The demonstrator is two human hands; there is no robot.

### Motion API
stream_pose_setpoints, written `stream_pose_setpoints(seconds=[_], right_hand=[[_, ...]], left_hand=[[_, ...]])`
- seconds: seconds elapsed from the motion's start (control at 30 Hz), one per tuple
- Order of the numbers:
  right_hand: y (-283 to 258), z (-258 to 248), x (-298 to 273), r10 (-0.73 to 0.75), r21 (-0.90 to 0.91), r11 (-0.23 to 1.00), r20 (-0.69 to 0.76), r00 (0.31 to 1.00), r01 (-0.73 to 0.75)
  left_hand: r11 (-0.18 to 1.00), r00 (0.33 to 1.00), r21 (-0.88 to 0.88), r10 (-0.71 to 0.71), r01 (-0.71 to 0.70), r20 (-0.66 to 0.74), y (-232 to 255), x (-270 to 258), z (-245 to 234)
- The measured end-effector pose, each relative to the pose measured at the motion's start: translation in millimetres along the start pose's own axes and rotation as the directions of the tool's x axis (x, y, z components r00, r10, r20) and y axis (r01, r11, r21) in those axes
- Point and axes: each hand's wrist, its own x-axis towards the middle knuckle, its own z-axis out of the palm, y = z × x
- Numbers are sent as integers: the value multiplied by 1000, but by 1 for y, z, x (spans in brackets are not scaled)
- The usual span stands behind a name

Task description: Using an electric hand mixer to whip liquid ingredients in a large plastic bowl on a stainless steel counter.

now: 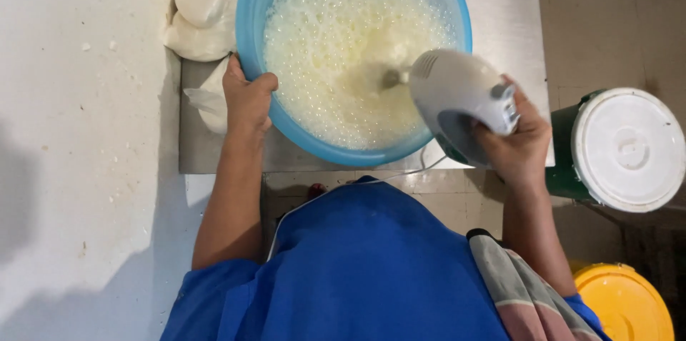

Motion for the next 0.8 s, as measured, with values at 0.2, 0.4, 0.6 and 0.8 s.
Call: stream_pose_setpoints(seconds=[0.2, 0.4, 0.6, 0.8], right_hand=[[21, -6, 9, 23, 73, 997, -89, 996, -17], [16, -15, 7, 16, 88, 996, -80, 997, -9], [20, -12, 8, 11, 112, 994, -110, 994, 1], [48, -24, 14, 33, 133, 991, -80, 996, -22]], left_hand=[[977, 977, 30, 212, -211, -8, 0, -17, 7], [976, 975, 25, 215, -214, -52, -26, -16, 7], [966, 967, 80, 252, -248, -45, -4, -38, 16], [962, 963, 107, 259, -251, -69, 1, -40, 19]])
